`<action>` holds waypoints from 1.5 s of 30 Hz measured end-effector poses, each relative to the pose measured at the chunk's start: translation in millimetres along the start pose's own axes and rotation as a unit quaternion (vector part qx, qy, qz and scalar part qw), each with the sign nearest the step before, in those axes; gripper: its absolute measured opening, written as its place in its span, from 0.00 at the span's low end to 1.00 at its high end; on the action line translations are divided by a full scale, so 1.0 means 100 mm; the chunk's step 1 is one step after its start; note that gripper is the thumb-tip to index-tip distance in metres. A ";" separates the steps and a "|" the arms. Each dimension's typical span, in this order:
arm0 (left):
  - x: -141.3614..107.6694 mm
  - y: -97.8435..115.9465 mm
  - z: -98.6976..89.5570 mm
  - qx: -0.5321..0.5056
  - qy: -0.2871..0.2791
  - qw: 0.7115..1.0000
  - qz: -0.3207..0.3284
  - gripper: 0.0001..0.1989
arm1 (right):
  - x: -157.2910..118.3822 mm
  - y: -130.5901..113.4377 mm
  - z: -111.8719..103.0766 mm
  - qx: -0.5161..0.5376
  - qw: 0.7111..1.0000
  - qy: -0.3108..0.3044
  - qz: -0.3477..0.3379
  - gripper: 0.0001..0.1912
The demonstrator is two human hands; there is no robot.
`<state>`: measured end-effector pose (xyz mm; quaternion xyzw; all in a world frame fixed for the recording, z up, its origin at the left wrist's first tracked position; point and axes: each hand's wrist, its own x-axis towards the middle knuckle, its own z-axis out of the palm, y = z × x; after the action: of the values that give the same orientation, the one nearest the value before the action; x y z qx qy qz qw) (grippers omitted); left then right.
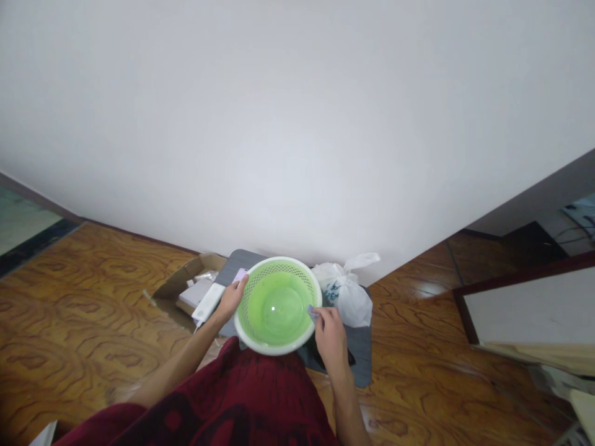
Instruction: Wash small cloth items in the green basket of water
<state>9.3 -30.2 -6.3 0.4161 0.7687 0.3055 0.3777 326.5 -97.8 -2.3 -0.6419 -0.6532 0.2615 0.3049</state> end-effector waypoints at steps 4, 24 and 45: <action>-0.01 0.00 -0.01 -0.009 -0.003 1.000 0.000 0.33 | 0.18 -0.07 0.01 -0.020 1.000 0.013 0.007 0.19; 0.02 -0.07 0.03 -0.037 0.004 0.999 0.002 0.37 | 0.02 -0.05 0.02 -0.014 1.000 0.015 -0.014 0.19; -0.10 -0.02 -0.07 -0.093 -0.011 0.995 -0.014 0.39 | -0.24 -0.08 0.09 -0.011 0.997 0.070 -0.019 0.16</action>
<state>6.5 -41.2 -0.5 0.3718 0.7382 0.3660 0.4277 314.2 -121.6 -4.3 -0.6490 -0.6456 0.2031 0.3476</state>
